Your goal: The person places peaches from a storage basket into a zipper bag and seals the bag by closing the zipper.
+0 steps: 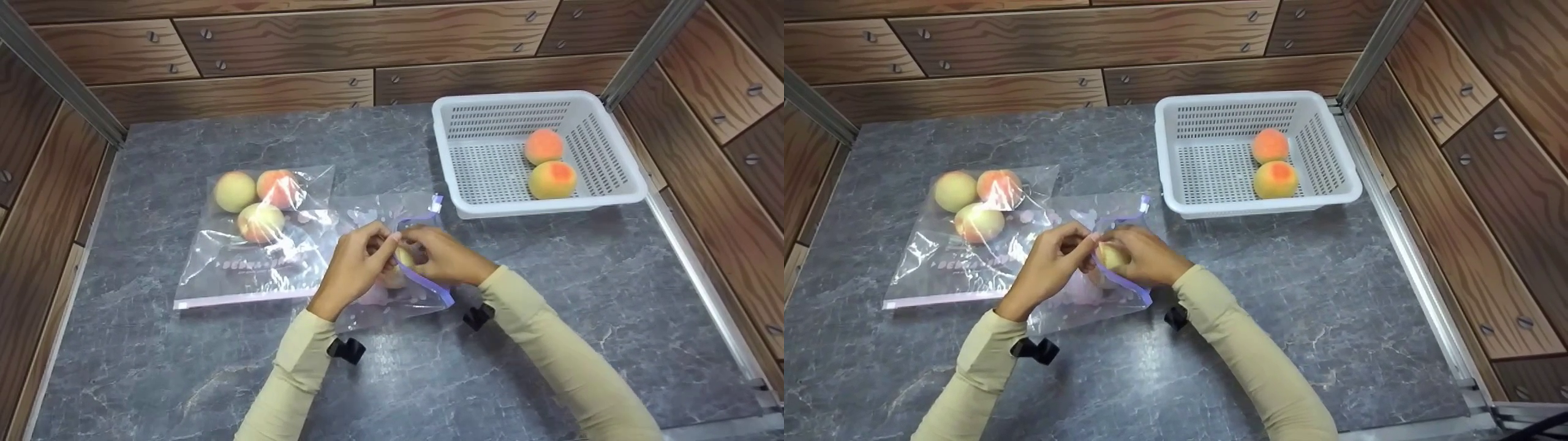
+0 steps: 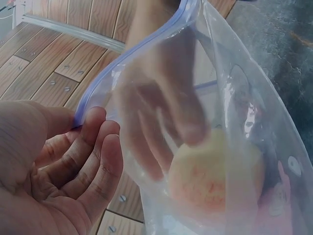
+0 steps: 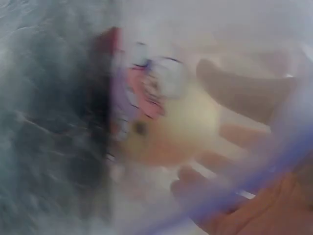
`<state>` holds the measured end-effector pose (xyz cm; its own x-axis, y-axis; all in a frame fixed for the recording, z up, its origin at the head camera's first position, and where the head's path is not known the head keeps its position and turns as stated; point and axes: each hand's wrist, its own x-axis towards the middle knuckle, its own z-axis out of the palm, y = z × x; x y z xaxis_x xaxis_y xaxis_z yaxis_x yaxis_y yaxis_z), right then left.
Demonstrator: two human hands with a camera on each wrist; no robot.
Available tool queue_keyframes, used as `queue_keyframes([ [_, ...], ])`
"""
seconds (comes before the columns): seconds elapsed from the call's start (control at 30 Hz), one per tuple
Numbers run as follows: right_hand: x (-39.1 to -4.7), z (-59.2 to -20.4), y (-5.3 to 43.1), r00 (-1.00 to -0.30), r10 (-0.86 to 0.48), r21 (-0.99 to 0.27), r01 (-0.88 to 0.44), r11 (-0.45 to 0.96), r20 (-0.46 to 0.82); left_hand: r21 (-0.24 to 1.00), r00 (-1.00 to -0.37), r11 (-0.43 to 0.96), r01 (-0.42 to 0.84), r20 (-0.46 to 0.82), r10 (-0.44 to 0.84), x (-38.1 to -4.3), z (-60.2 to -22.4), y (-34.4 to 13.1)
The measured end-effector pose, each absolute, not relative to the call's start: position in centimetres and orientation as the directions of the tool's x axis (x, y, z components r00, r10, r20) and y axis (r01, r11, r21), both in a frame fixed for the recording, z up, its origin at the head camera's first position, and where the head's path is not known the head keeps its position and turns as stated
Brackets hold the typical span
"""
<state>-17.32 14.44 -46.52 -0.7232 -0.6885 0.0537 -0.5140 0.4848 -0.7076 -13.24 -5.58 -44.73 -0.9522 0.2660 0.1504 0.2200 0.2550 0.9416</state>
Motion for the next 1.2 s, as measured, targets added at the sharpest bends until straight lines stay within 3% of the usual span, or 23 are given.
queue_keyframes([
  [0.17,-18.0,-43.0,16.7,-0.726,-0.687,-0.773,-0.450,0.447,0.025,0.940,-0.950,0.250,0.231,0.161,0.269,-13.2,-44.8,-5.6],
  [0.3,-19.4,-39.6,18.8,-0.779,-0.624,-0.756,-0.446,0.479,0.063,0.937,-0.947,0.250,0.243,0.173,0.270,-13.2,-44.9,-5.6],
  [0.5,-22.7,-35.6,22.2,-0.888,-0.429,-0.656,-0.423,0.626,0.164,0.942,-0.949,0.244,0.232,0.164,0.269,-13.1,-44.9,-5.6],
  [0.7,-26.4,-34.1,25.6,-0.955,-0.187,-0.566,-0.287,0.773,0.229,0.944,-0.950,0.244,0.224,0.156,0.270,-13.0,-44.7,-5.5],
  [0.97,-31.1,-36.4,29.7,-0.990,-0.006,-0.417,-0.065,0.906,0.140,0.947,-0.953,0.253,0.198,0.125,0.275,-12.9,-44.6,-5.7],
  [1.2,-33.1,-38.9,32.9,-0.992,0.061,-0.319,0.094,0.943,-0.112,0.949,-0.953,0.245,0.198,0.128,0.275,-13.1,-44.3,-5.7],
])
